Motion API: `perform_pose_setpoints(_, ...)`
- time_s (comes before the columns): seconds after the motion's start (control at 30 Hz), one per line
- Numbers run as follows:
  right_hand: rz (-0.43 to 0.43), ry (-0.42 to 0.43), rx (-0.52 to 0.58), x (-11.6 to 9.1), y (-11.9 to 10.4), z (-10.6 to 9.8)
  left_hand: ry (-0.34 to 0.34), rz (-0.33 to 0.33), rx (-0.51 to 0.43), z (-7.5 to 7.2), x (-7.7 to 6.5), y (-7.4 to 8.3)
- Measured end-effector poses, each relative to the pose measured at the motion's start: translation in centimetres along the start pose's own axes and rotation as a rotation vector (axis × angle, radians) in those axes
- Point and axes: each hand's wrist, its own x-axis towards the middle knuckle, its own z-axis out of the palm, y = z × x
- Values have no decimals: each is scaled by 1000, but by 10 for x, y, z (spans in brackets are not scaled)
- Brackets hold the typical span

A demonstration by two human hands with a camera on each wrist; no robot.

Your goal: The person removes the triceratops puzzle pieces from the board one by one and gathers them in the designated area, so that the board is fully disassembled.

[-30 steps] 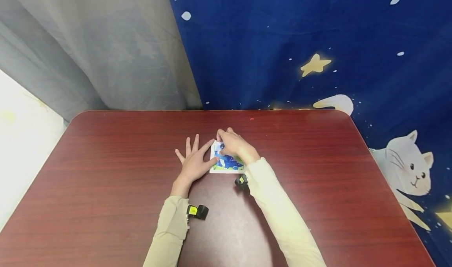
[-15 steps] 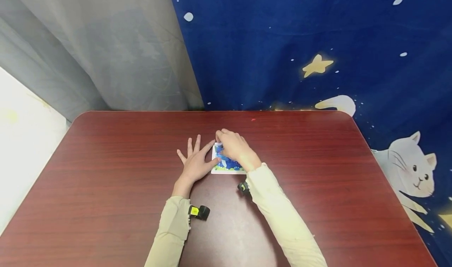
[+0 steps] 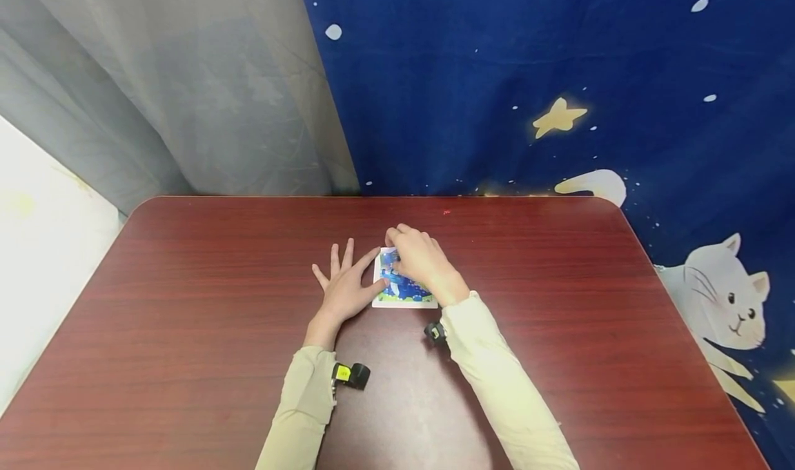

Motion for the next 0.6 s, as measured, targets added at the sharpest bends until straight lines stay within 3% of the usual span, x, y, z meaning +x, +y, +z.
perform_pose_setpoints(0.33,31,139,140,-23,46,-11,16,8,-17,-2,-2,0)
perform_pose_setpoints(0.6,172,188,287,-46,81,-10,30,24,-25,-1,-4,0)
